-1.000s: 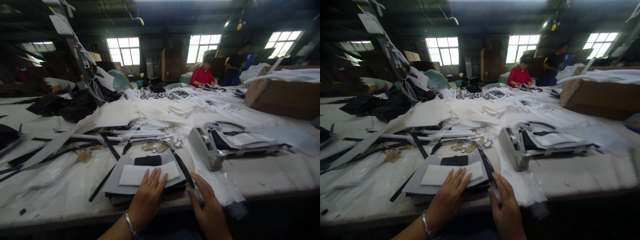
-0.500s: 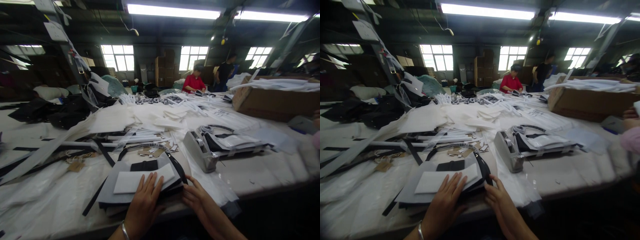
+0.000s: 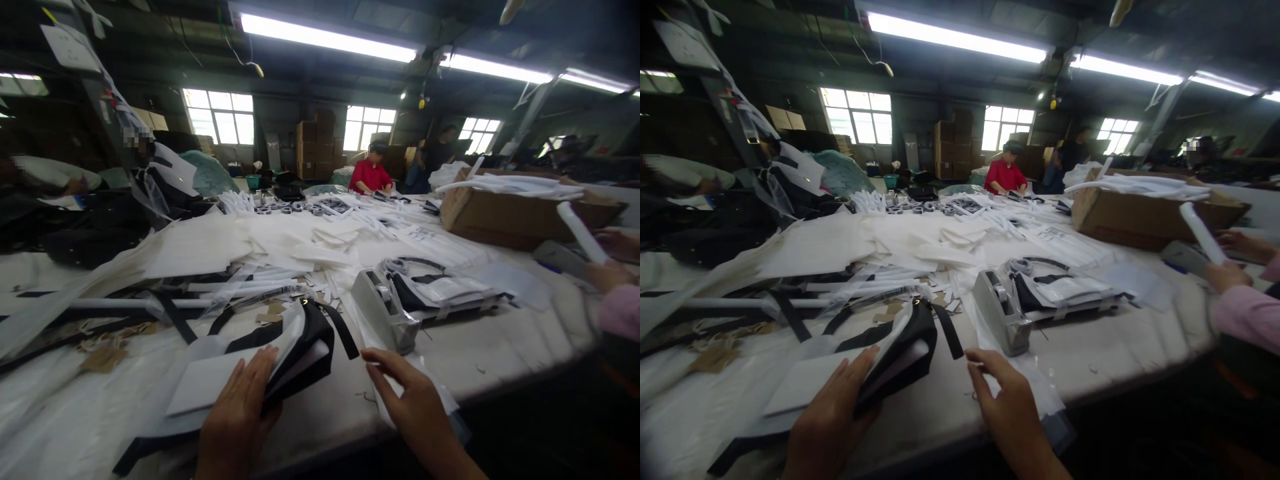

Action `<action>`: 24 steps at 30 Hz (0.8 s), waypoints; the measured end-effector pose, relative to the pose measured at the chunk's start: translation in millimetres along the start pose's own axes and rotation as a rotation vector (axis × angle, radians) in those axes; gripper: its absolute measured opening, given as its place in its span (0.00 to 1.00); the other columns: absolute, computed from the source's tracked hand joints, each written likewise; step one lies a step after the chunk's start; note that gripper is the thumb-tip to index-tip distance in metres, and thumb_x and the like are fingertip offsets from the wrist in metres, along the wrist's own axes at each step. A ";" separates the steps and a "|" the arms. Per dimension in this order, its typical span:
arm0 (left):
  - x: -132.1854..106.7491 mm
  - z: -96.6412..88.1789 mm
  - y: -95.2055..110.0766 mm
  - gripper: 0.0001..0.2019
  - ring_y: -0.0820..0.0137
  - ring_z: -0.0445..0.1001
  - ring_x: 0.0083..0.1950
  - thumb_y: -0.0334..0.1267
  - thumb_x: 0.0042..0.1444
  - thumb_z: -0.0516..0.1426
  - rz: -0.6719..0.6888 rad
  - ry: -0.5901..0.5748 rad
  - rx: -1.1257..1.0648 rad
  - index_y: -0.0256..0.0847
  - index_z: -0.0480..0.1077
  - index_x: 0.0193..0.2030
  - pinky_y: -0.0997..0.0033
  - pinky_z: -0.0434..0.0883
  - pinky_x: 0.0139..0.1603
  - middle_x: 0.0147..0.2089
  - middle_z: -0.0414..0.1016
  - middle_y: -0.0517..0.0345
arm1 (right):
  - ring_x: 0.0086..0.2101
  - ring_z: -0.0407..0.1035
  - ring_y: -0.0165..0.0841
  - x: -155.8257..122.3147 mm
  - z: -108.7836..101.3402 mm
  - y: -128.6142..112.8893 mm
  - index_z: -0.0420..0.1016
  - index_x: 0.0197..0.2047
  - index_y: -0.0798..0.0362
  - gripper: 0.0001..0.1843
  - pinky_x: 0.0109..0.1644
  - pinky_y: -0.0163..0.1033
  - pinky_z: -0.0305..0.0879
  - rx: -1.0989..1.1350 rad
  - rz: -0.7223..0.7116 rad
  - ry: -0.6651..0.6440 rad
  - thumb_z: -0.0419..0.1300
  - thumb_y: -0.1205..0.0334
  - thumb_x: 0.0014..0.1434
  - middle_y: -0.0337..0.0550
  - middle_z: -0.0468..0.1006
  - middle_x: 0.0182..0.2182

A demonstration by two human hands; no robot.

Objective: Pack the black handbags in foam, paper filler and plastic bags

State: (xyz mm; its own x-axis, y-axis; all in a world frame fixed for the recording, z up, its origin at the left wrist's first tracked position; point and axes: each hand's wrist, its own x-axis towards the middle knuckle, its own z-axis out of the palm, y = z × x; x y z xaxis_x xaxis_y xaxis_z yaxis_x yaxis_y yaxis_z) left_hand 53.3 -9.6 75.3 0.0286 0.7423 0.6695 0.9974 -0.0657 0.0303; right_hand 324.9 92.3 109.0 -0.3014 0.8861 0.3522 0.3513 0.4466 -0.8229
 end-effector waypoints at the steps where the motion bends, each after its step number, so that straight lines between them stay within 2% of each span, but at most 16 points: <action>1: 2.8 -4.3 -3.7 0.34 0.58 0.71 0.61 0.32 0.63 0.51 -0.047 0.010 0.007 0.46 0.43 0.73 0.56 0.68 0.63 0.63 0.69 0.53 | 0.44 0.78 0.43 4.4 -8.4 15.1 0.79 0.45 0.46 0.10 0.50 0.49 0.75 -0.186 -0.098 0.046 0.59 0.57 0.62 0.45 0.82 0.43; 4: 10.0 -15.3 -13.6 0.34 0.55 0.74 0.58 0.36 0.62 0.55 -0.203 0.008 0.040 0.50 0.45 0.72 0.58 0.75 0.53 0.60 0.73 0.53 | 0.45 0.76 0.42 18.4 -26.2 59.0 0.78 0.49 0.47 0.12 0.50 0.48 0.75 -0.537 -0.250 0.050 0.57 0.59 0.64 0.46 0.81 0.45; 6: 13.1 -19.0 -17.9 0.34 0.55 0.76 0.56 0.38 0.62 0.57 -0.270 0.015 0.049 0.51 0.47 0.72 0.60 0.77 0.48 0.58 0.75 0.52 | 0.46 0.76 0.42 27.4 -28.5 77.5 0.77 0.51 0.48 0.14 0.49 0.48 0.75 -0.633 -0.283 0.007 0.58 0.58 0.64 0.48 0.81 0.46; 8: 13.9 -19.2 -19.9 0.35 0.55 0.77 0.55 0.38 0.61 0.57 -0.291 0.018 0.043 0.52 0.47 0.72 0.62 0.77 0.47 0.57 0.75 0.53 | 0.45 0.75 0.43 34.4 -24.6 84.8 0.77 0.50 0.48 0.15 0.47 0.47 0.75 -0.662 -0.289 -0.041 0.62 0.57 0.60 0.47 0.81 0.46; 10: 12.3 -16.5 -20.3 0.36 0.55 0.76 0.55 0.37 0.61 0.58 -0.278 0.002 0.039 0.53 0.46 0.72 0.62 0.78 0.47 0.58 0.74 0.53 | 0.43 0.76 0.41 38.2 -18.7 83.8 0.78 0.46 0.47 0.13 0.45 0.44 0.75 -0.676 -0.279 -0.088 0.64 0.57 0.58 0.44 0.81 0.43; 13: 7.7 -10.4 -20.1 0.37 0.54 0.75 0.56 0.36 0.61 0.57 -0.238 -0.024 0.052 0.53 0.44 0.72 0.60 0.77 0.48 0.59 0.73 0.53 | 0.38 0.76 0.37 39.7 -13.5 75.7 0.79 0.38 0.45 0.05 0.40 0.39 0.72 -0.710 -0.234 -0.147 0.62 0.61 0.59 0.39 0.81 0.36; 18: 4.5 -7.4 -21.0 0.37 0.53 0.75 0.57 0.36 0.62 0.56 -0.230 -0.036 0.046 0.54 0.42 0.73 0.59 0.77 0.48 0.60 0.73 0.54 | 0.32 0.75 0.34 45.7 -17.9 64.1 0.79 0.29 0.45 0.13 0.33 0.35 0.65 -0.769 -0.126 -0.197 0.57 0.60 0.64 0.37 0.79 0.30; 24: 7.9 -10.9 -20.6 0.36 0.53 0.74 0.58 0.35 0.61 0.56 -0.261 -0.041 0.018 0.51 0.45 0.72 0.57 0.76 0.50 0.60 0.73 0.53 | 0.30 0.74 0.35 61.4 -23.2 55.8 0.77 0.28 0.48 0.14 0.30 0.36 0.58 -0.777 -0.028 -0.177 0.55 0.61 0.64 0.37 0.80 0.27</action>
State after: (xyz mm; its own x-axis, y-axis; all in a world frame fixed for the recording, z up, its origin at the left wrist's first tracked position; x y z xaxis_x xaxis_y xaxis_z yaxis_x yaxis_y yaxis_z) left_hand 32.3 -9.6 88.0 -0.2274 0.7592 0.6098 0.9724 0.1428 0.1847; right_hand 346.6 174.5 95.0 -0.4327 0.8693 0.2387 0.8393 0.4851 -0.2452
